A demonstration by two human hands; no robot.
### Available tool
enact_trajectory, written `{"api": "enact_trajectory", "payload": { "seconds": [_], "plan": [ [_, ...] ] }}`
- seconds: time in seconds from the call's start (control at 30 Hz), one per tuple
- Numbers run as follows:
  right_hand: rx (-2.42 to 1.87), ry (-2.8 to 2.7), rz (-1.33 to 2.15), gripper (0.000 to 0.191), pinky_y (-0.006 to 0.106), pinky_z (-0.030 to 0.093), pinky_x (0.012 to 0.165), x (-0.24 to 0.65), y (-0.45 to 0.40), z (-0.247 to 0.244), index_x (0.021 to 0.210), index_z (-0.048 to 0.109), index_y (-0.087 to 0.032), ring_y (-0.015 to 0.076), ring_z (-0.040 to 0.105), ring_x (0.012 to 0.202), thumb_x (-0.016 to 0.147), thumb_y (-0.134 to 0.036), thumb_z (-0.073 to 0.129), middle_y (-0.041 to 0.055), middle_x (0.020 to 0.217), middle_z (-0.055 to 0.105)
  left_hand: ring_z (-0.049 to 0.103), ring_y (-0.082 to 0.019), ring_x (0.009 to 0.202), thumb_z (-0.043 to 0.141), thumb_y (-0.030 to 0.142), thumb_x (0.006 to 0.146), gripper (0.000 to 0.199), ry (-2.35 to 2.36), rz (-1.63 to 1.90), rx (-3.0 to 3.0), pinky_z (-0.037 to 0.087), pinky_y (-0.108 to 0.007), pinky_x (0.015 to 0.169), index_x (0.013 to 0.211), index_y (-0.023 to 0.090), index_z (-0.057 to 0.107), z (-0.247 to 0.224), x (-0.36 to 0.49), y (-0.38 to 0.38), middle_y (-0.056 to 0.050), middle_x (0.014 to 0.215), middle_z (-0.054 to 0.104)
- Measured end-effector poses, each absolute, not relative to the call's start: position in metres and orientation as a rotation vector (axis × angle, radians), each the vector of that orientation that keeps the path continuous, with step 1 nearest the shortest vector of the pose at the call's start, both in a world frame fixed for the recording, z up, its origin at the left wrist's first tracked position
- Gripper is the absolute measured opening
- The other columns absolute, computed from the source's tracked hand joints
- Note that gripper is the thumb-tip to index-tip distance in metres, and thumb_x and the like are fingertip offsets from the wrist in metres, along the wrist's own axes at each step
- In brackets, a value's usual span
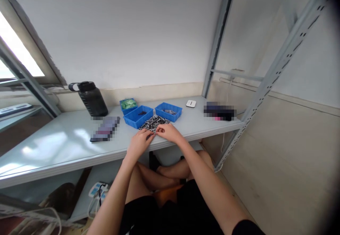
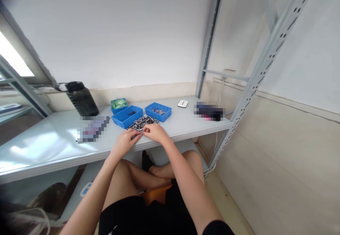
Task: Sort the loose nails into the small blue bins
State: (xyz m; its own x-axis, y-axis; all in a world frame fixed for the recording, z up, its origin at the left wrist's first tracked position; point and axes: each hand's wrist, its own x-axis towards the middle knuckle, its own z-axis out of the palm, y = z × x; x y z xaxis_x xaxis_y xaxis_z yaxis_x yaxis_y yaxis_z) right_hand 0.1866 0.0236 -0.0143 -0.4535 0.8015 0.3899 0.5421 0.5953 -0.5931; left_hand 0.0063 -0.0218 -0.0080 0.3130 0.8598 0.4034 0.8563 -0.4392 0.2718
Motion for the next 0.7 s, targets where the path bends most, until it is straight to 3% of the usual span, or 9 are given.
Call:
{"api": "enact_trajectory", "payload": {
  "seconds": [0.13,0.4,0.7],
  "plan": [
    [-1.050,-2.147,0.529,0.008,0.021,0.039,0.062,0.187,0.023,-0.014,0.086,0.065,-0.020,0.0126,0.059,0.067,0.080,-0.022,0.061,-0.0011,0.070,0.066,0.059,-0.024,0.088,0.043,0.027,0.088,0.021,1.726,0.834,2.496,0.042,-0.031,0.074,0.086,0.019,0.063,-0.009,0.008,-0.021,-0.007,0.088,0.064],
    [-1.066,-2.101,0.525,0.014,0.023,0.041,0.065,0.187,0.022,-0.013,0.096,0.064,-0.022,0.0140,0.062,0.071,0.083,-0.024,0.058,-0.0005,0.075,0.068,0.062,-0.020,0.073,0.046,0.033,0.085,0.022,1.590,1.105,2.070,0.044,-0.029,0.069,0.087,0.018,0.062,-0.013,0.001,-0.006,-0.005,0.081,0.068],
    [-1.029,-2.086,0.479,0.013,0.024,0.043,0.070,0.189,0.020,-0.011,0.091,0.065,-0.021,0.0154,0.064,0.079,0.085,-0.023,0.053,0.0022,0.084,0.070,0.060,-0.017,0.068,0.051,0.030,0.080,0.017,1.336,1.205,2.005,0.044,-0.026,0.065,0.081,0.017,0.063,-0.011,0.021,0.011,-0.003,0.074,0.067]
  ]
}}
